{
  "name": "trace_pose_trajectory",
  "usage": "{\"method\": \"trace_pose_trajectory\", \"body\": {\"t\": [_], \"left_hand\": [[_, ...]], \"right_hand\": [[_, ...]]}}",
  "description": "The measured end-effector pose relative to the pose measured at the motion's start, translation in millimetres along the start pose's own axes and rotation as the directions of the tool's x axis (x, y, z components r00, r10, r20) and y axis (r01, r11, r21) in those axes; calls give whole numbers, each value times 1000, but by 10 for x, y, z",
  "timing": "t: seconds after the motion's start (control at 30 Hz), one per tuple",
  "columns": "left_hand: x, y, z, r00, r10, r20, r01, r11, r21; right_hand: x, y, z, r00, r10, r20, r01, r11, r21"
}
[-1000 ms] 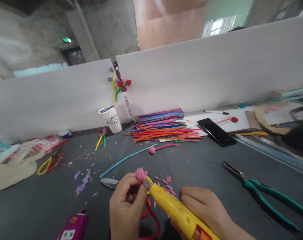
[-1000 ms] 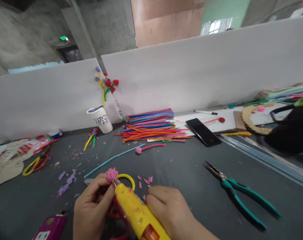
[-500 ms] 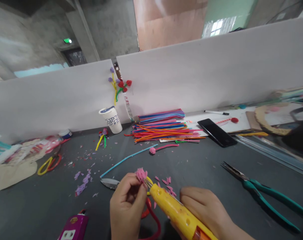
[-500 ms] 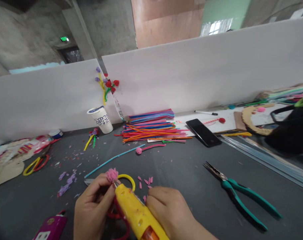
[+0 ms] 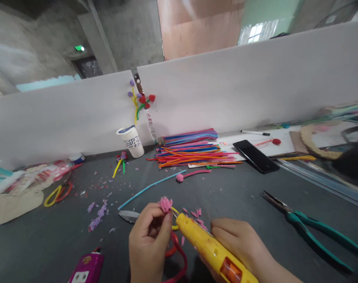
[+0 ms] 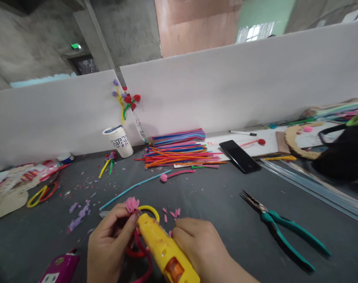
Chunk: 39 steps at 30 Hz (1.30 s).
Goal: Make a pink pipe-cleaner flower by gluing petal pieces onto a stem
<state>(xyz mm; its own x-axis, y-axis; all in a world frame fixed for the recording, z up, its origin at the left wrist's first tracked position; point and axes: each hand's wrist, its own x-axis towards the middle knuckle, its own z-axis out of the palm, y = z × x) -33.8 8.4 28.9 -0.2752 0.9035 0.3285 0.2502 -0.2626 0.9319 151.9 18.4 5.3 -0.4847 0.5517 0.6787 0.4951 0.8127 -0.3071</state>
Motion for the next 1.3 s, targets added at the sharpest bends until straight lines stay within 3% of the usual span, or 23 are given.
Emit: {"method": "trace_pose_trajectory", "body": {"t": [0.1,0.17,0.23,0.3,0.37,0.53,0.63,0.73,0.8,0.9,1.03,1.3], "left_hand": [[19,-9,-9,999,-39,-5,40,999,8],[32,-28,-1,996,-85,5,85,996,32],[47,-61,20,990,-138,25,137,989,62],[61,-105,49,980,-191,52,187,980,67],[70,-153,77,971,-227,77,223,973,58],[74,-240,137,941,-300,157,302,953,14],[89,-259,172,916,-338,215,352,935,-30],[119,-261,194,891,-363,272,395,916,-74],[136,-257,196,878,-378,293,421,901,-100],[151,-248,179,862,-407,302,461,877,-133],[148,-244,156,841,-440,315,508,843,-179],[152,-246,155,821,-464,332,546,808,-221]], "right_hand": [[43,30,-129,990,106,92,-105,994,-19],[93,86,-229,945,248,214,-223,965,-134],[130,177,-302,841,417,344,-303,891,-339],[128,292,-332,721,526,450,-294,822,-488],[81,412,-332,663,558,500,-276,802,-530],[-71,612,-401,611,566,554,-257,803,-538],[-35,608,-501,621,567,541,-263,801,-539],[105,502,-520,680,518,518,-252,830,-498],[198,405,-446,715,439,544,-215,879,-426],[251,293,-247,725,316,612,-141,938,-317],[192,270,-23,746,255,615,-110,958,-263],[154,218,51,778,198,596,-102,976,-192]]}}
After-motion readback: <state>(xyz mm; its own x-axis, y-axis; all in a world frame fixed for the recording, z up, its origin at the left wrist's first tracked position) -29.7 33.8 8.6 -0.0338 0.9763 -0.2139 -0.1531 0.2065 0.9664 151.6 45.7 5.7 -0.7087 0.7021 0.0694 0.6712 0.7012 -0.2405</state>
